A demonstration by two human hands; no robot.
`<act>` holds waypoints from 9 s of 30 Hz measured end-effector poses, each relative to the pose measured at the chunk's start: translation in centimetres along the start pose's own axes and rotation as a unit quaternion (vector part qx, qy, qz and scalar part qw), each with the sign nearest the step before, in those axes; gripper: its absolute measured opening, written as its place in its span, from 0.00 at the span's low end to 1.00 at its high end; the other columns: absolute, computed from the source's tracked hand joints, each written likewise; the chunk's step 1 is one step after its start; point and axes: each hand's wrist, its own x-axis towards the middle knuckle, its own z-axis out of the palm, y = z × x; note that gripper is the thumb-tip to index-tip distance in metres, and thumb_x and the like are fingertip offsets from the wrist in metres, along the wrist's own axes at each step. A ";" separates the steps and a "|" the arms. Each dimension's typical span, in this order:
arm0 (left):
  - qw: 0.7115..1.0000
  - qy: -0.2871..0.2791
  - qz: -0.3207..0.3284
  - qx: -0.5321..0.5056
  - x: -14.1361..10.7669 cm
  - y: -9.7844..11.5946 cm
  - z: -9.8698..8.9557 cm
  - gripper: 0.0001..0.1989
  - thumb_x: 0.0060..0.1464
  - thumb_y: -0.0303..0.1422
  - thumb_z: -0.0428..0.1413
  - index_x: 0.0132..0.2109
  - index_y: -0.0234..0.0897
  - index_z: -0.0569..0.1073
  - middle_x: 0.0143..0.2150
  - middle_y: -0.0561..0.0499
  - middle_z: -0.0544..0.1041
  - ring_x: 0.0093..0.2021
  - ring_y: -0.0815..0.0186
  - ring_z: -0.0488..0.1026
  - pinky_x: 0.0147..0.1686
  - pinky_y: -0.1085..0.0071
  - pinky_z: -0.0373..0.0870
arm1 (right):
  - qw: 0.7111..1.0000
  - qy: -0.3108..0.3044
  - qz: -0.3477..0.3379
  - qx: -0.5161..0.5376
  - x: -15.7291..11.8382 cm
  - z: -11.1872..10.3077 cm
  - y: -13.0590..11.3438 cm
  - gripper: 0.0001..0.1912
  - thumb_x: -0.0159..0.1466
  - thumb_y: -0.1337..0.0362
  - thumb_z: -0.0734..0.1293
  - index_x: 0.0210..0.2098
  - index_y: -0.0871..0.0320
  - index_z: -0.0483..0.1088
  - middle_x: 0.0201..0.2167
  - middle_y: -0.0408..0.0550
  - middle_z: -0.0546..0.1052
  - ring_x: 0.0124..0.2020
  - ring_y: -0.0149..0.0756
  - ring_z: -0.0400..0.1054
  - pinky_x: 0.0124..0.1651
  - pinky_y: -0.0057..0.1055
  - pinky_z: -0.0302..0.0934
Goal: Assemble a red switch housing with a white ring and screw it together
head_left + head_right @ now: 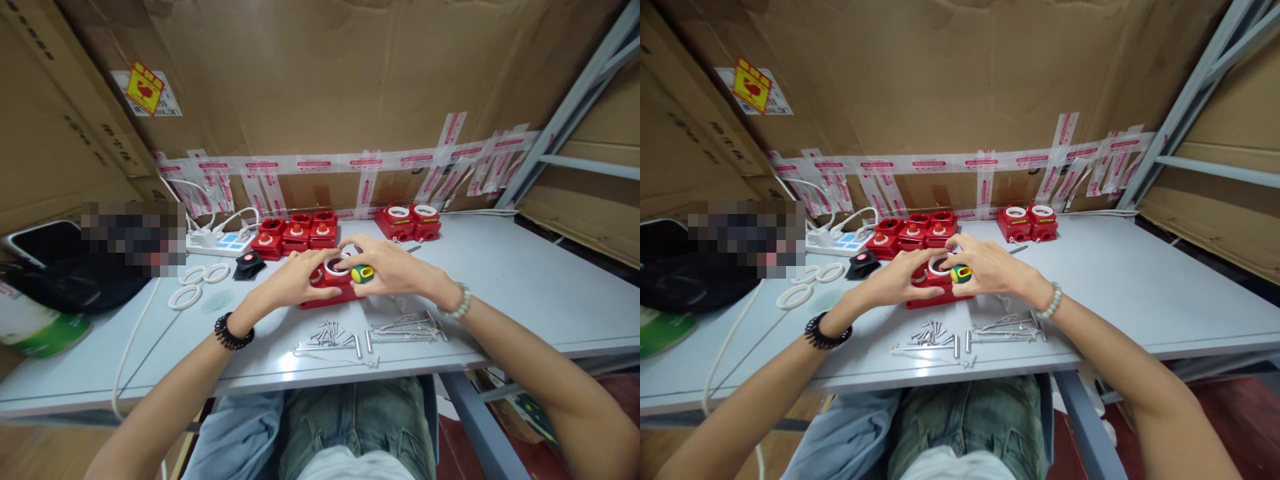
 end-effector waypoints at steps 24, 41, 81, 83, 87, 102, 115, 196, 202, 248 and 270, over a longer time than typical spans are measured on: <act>0.994 0.008 0.038 -0.102 0.3 -0.1 0.1 0.32 0.54 0.41 0.59 0.63 0.40 0.59 0.60 0.41 0.70 0.55 0.53 0.72 0.52 0.59 0.68 | 0.990 0.008 0.040 0.137 -0.1 0.9 1.3 0.19 0.61 0.58 0.69 0.52 0.50 0.75 0.54 0.51 0.74 0.51 0.42 0.70 0.54 0.37 0.62; 0.996 0.011 0.030 -0.087 0.1 0.1 -0.4 0.34 0.55 0.43 0.60 0.64 0.41 0.58 0.55 0.44 0.73 0.48 0.57 0.73 0.47 0.62 0.69 | 0.995 0.007 0.025 0.095 0.1 0.4 1.0 0.18 0.61 0.59 0.68 0.51 0.49 0.75 0.55 0.51 0.72 0.53 0.43 0.68 0.55 0.40 0.61; 0.993 0.005 0.045 -0.107 0.2 -0.2 0.0 0.32 0.54 0.42 0.60 0.63 0.40 0.58 0.54 0.44 0.73 0.47 0.58 0.73 0.45 0.64 0.69 | 0.995 -0.006 0.034 0.093 0.1 0.2 0.8 0.20 0.60 0.61 0.68 0.52 0.50 0.75 0.54 0.51 0.73 0.51 0.42 0.69 0.54 0.38 0.62; 0.993 0.002 0.046 -0.105 0.2 -0.2 -0.1 0.33 0.54 0.42 0.60 0.63 0.40 0.58 0.55 0.43 0.72 0.47 0.58 0.73 0.46 0.64 0.69 | 0.995 -0.009 0.035 0.094 0.1 0.1 0.7 0.20 0.60 0.61 0.68 0.52 0.50 0.75 0.55 0.51 0.73 0.51 0.42 0.70 0.54 0.38 0.62; 0.994 0.007 0.046 -0.100 0.3 -0.2 -0.1 0.32 0.54 0.43 0.60 0.62 0.42 0.59 0.53 0.45 0.73 0.46 0.58 0.73 0.45 0.64 0.69 | 0.995 -0.005 0.036 0.091 0.0 0.0 0.6 0.20 0.60 0.61 0.68 0.52 0.50 0.75 0.54 0.51 0.73 0.51 0.43 0.70 0.53 0.38 0.62; 0.994 0.012 0.043 -0.104 0.3 -0.2 -0.2 0.34 0.54 0.44 0.60 0.63 0.41 0.58 0.57 0.43 0.71 0.50 0.56 0.73 0.48 0.62 0.69 | 0.997 -0.003 0.032 0.077 -0.1 0.1 0.6 0.19 0.60 0.60 0.68 0.52 0.51 0.75 0.55 0.53 0.72 0.53 0.45 0.68 0.54 0.40 0.62; 0.994 0.001 0.040 -0.106 0.3 -0.2 0.0 0.32 0.54 0.45 0.60 0.61 0.40 0.58 0.59 0.41 0.70 0.52 0.55 0.73 0.49 0.63 0.69 | 0.996 0.004 0.021 0.089 -0.1 0.3 0.8 0.19 0.60 0.62 0.68 0.51 0.51 0.75 0.54 0.51 0.73 0.51 0.42 0.69 0.53 0.37 0.62; 0.998 -0.020 0.000 -0.063 0.5 0.4 -0.4 0.32 0.52 0.47 0.58 0.59 0.40 0.59 0.48 0.43 0.76 0.50 0.49 0.73 0.47 0.58 0.65 | 0.992 -0.013 0.048 0.119 0.1 -1.2 0.1 0.14 0.60 0.59 0.68 0.46 0.53 0.76 0.50 0.51 0.72 0.45 0.39 0.70 0.49 0.35 0.62; 1.000 -0.006 0.007 -0.029 0.6 0.2 -0.3 0.31 0.53 0.46 0.59 0.60 0.43 0.59 0.56 0.42 0.73 0.52 0.50 0.71 0.51 0.55 0.60 | 0.993 -0.018 0.057 0.106 0.1 -1.3 0.0 0.14 0.60 0.57 0.68 0.43 0.55 0.76 0.51 0.52 0.71 0.45 0.40 0.70 0.48 0.36 0.62; 0.995 -0.038 0.010 -0.094 0.4 0.3 0.5 0.32 0.53 0.39 0.58 0.61 0.38 0.55 0.62 0.37 0.67 0.53 0.51 0.72 0.49 0.58 0.69 | 0.995 -0.036 0.051 0.074 0.0 0.2 -0.3 0.13 0.64 0.62 0.65 0.48 0.56 0.74 0.52 0.54 0.71 0.45 0.41 0.70 0.46 0.37 0.63; 0.995 -0.071 -0.015 -0.064 0.7 0.6 0.2 0.35 0.53 0.40 0.57 0.63 0.37 0.53 0.54 0.38 0.73 0.44 0.53 0.75 0.41 0.61 0.70 | 0.998 -0.037 0.027 0.039 -0.7 0.6 -0.9 0.20 0.61 0.63 0.69 0.53 0.53 0.73 0.59 0.58 0.65 0.56 0.49 0.65 0.53 0.44 0.64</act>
